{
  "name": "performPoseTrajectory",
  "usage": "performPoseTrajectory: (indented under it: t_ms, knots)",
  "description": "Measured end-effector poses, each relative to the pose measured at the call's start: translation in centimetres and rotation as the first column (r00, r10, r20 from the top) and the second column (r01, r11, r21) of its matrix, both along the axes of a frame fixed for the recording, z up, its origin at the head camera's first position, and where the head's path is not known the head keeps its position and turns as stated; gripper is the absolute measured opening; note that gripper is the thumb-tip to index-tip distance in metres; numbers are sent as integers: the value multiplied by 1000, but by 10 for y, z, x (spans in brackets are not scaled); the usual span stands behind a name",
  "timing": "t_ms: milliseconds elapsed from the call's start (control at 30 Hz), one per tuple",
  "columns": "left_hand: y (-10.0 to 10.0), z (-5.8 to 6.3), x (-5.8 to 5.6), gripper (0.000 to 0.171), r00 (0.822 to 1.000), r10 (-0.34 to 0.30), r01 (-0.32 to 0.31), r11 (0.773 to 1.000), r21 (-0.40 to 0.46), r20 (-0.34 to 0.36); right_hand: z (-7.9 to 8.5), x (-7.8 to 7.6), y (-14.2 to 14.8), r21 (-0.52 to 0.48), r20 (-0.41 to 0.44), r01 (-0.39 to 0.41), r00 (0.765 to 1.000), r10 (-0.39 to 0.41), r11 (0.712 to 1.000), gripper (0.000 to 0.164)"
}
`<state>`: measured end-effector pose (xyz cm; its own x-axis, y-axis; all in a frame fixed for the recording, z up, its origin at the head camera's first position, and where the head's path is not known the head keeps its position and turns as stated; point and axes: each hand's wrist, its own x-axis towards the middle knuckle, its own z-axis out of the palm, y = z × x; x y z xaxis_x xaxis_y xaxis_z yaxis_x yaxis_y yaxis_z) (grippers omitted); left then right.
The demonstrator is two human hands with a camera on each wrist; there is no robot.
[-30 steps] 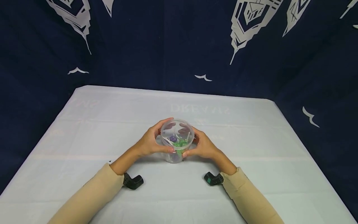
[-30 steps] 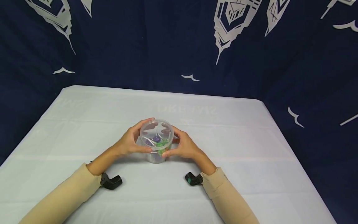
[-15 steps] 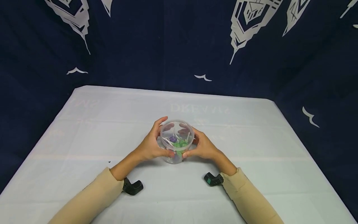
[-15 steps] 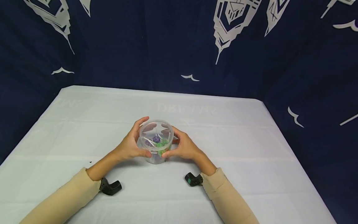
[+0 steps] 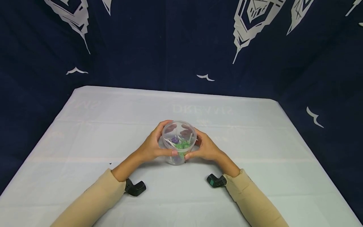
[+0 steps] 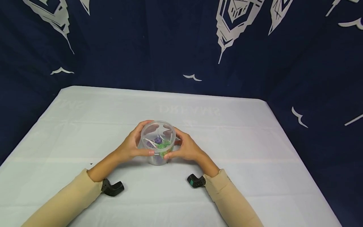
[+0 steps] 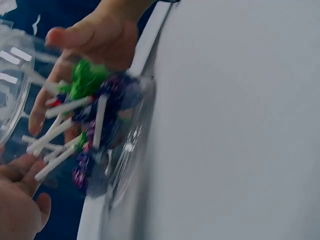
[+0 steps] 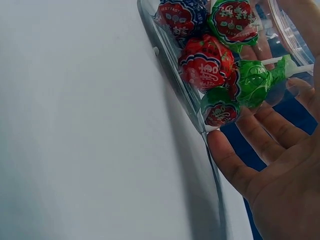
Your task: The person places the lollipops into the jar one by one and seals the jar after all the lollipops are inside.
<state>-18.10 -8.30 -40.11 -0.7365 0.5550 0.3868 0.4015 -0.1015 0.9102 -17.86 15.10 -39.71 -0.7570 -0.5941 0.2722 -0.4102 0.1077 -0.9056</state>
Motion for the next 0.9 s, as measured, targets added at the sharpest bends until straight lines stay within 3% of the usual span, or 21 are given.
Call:
performPoseTrajectory:
  t_ms: [133, 267, 400, 500, 633, 733, 800, 900]
  knots:
    - [-3, 3, 1, 101, 999, -32, 32, 999, 14, 1, 0, 0, 0, 6, 4, -3, 1000, 3, 1000, 95]
    - [-1, 15, 8, 97, 999, 3, -3, 1000, -5, 53, 0, 0, 0, 9, 9, -1, 1000, 1, 1000, 94]
    - [-7, 9, -3, 86, 998, -48, 48, 999, -5, 37, 0, -1, 0, 7, 20, 0, 1000, 0, 1000, 94]
    - [-9, 1, -9, 92, 996, -88, 88, 996, -4, 20, 0, 0, 0, 3, 22, -4, 1000, 4, 1000, 95]
    - [-5, 11, 2, 101, 999, -26, 26, 1000, -18, 26, 0, 0, 0, 12, 20, -3, 1000, 3, 1000, 95]
    - [-4, 20, 8, 95, 999, -1, 2, 1000, -8, 40, 0, 0, -1, 16, 20, 0, 1000, 0, 1000, 94]
    - [-6, 20, 6, 88, 999, -23, 22, 1000, 12, 43, 1, 0, -1, 14, 23, -2, 1000, 2, 1000, 94]
    - [-11, 12, -3, 85, 995, -91, 90, 995, 41, 28, 1, 0, -1, 10, 33, -9, 999, 8, 1000, 94]
